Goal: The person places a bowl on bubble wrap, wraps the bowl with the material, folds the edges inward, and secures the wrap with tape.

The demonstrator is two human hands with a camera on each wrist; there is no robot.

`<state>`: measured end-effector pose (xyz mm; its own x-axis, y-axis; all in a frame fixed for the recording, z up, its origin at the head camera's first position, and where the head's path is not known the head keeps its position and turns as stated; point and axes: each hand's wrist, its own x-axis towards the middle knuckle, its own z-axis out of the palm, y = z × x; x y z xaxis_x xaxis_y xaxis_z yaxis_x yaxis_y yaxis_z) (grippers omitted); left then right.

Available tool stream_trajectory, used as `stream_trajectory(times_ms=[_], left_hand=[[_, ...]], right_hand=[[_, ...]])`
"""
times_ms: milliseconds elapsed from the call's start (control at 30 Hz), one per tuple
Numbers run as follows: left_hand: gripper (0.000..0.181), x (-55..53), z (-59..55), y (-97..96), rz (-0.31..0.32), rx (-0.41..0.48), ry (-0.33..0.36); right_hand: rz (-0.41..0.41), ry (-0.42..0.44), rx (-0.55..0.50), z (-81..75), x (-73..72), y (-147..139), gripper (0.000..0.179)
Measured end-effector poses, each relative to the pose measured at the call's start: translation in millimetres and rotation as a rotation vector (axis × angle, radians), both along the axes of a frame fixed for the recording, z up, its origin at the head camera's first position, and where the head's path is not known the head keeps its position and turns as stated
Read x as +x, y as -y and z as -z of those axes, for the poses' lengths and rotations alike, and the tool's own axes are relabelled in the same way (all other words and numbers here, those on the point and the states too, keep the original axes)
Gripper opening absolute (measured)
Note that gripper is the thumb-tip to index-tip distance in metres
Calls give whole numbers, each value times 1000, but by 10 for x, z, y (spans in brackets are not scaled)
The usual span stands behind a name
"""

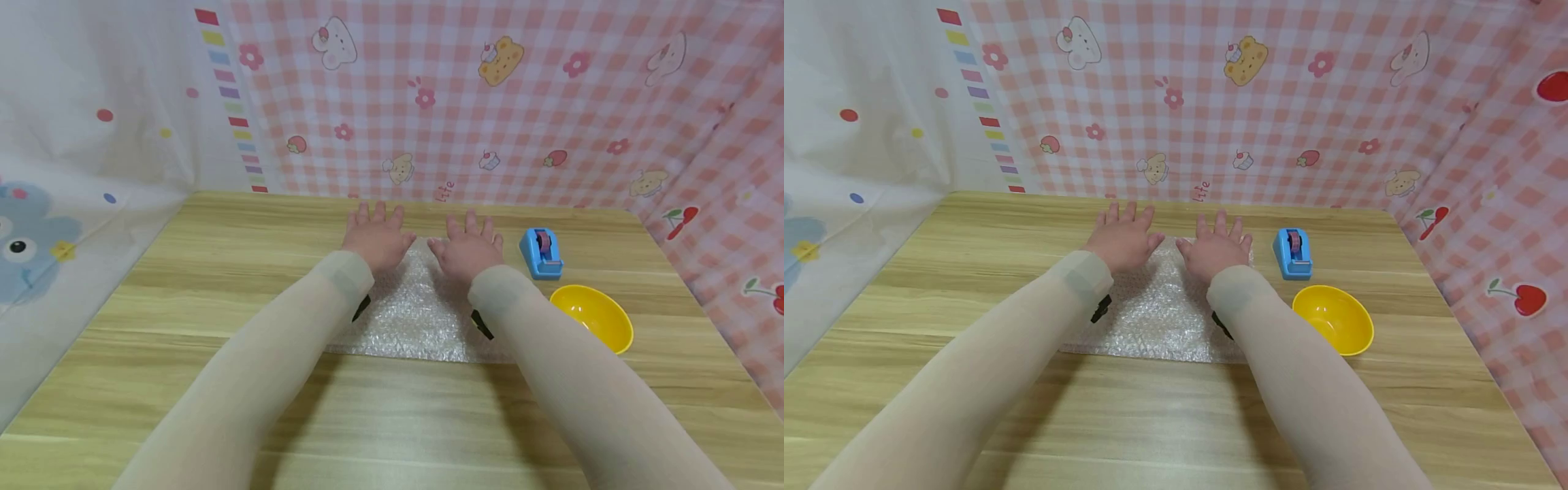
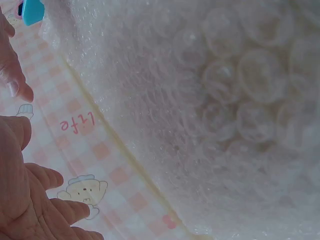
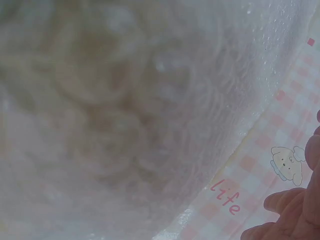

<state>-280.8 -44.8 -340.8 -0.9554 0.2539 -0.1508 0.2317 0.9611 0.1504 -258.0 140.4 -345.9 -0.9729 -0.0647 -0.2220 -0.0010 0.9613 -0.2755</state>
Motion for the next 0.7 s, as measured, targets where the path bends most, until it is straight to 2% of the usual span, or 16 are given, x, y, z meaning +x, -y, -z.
stream_trajectory(times_ms=[267,333,433,567,700], left_hand=[[72,5,-11,11,9,1,-6],[72,-2,-15,33,9,3,-2],[72,-13,-25,85,4,6,3],[73,-24,-30,180,11,9,16],[73,-43,-8,315,26,-5,27]], right_hand=[[7,1,-3,-20,4,-16,76],[2,-4,4,-68,20,-21,77],[-29,-11,35,-222,80,-35,75],[-69,38,69,-514,291,-153,70],[-104,28,143,-675,665,-470,61]])
